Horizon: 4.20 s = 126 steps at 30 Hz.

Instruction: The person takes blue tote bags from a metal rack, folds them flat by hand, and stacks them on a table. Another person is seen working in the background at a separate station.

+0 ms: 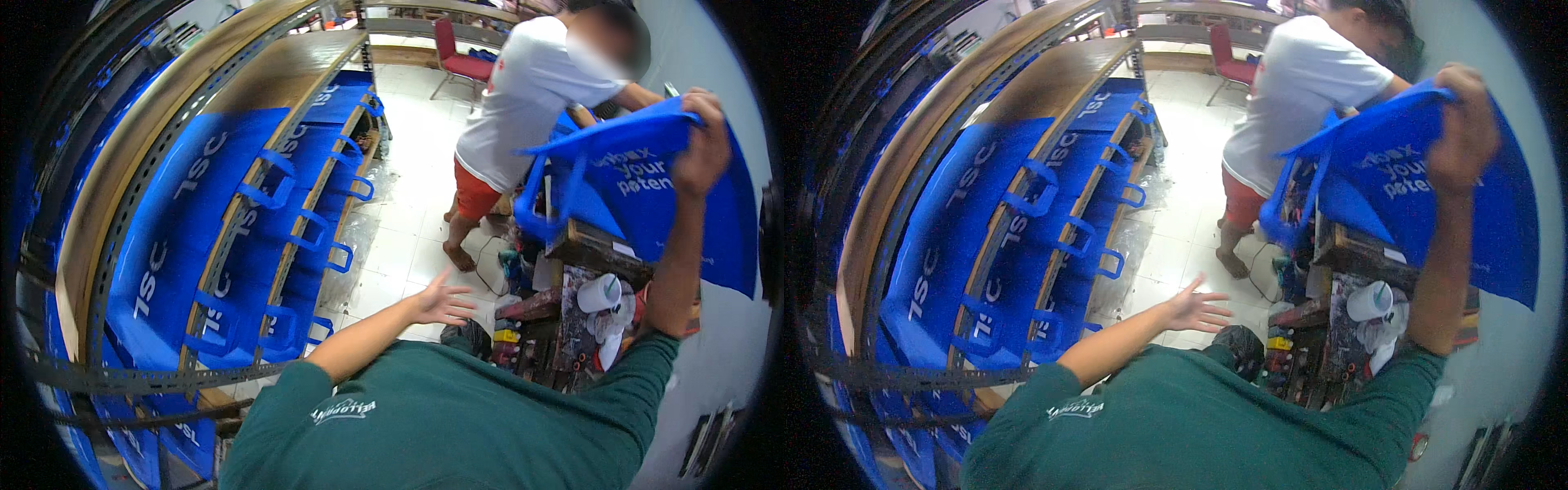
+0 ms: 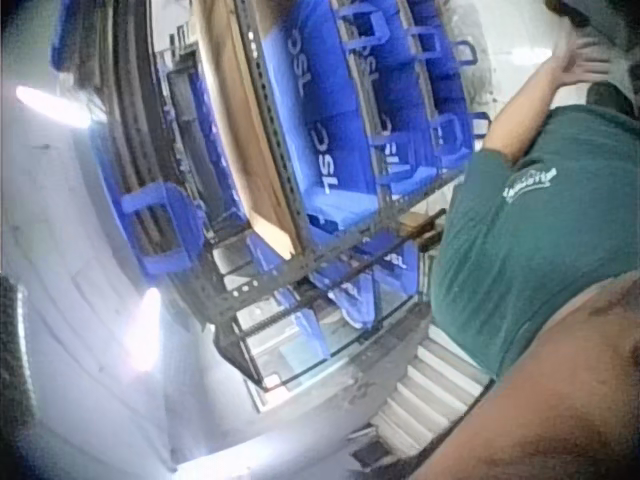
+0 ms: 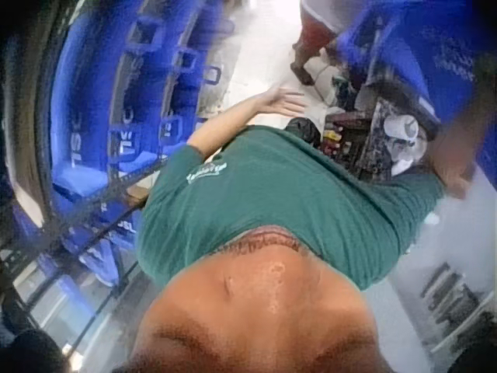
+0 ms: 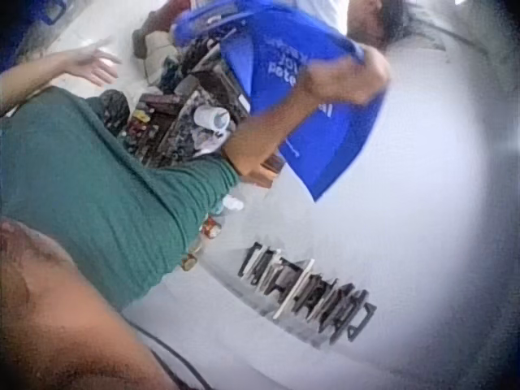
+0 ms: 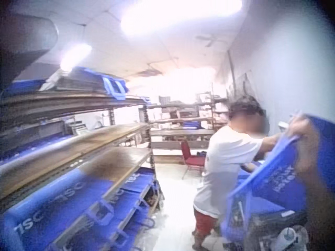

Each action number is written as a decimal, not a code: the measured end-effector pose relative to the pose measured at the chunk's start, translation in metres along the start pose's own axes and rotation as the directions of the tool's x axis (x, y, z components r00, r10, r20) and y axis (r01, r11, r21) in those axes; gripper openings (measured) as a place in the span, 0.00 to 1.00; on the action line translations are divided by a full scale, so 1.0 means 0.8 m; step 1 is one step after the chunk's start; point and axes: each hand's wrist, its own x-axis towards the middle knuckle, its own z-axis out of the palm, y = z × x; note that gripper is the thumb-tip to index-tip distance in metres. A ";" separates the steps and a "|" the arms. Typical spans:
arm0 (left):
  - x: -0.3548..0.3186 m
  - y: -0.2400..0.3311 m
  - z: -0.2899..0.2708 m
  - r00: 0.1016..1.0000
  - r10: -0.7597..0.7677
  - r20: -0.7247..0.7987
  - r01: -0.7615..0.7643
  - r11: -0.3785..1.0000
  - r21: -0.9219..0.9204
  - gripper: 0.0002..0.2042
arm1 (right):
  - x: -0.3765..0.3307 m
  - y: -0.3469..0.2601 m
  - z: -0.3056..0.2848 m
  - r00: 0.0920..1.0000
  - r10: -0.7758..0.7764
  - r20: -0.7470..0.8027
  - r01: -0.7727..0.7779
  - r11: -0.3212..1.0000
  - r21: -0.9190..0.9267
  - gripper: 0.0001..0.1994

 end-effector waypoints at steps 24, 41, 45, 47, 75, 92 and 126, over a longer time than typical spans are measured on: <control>-0.328 0.259 -0.073 0.583 0.722 -0.374 -0.744 0.659 0.111 0.14 | -0.053 -0.195 0.084 0.606 0.764 0.222 -0.654 0.319 0.686 0.10; -0.227 0.375 -0.127 0.385 0.890 -0.243 -0.014 0.269 0.963 0.10 | -0.392 -0.330 0.205 0.180 0.683 0.707 -0.961 0.276 -0.022 0.23; -0.268 0.406 -0.102 0.240 0.956 -0.170 -0.058 0.189 0.980 0.13 | -0.321 -0.334 0.214 0.217 0.778 0.589 -0.945 0.318 -0.072 0.06; -0.285 0.423 -0.115 0.200 0.973 -0.119 -0.279 0.173 0.945 0.11 | -0.294 -0.331 0.225 0.270 0.845 0.462 -0.957 0.287 0.033 0.05; -0.521 0.597 -0.294 -0.602 0.746 -0.283 -0.150 0.242 0.959 0.18 | 0.070 -0.109 0.978 0.627 0.589 0.509 -0.712 0.168 0.682 0.11; -0.349 0.533 -0.146 -0.103 0.968 -0.229 0.811 0.214 0.544 0.34 | 0.048 -0.225 1.195 0.517 0.608 0.603 -0.856 0.356 0.375 0.15; -0.305 0.493 -0.154 -0.192 0.969 -0.157 0.915 0.235 0.328 0.26 | 0.018 -0.279 1.095 0.733 0.139 0.666 -0.523 0.741 0.421 0.26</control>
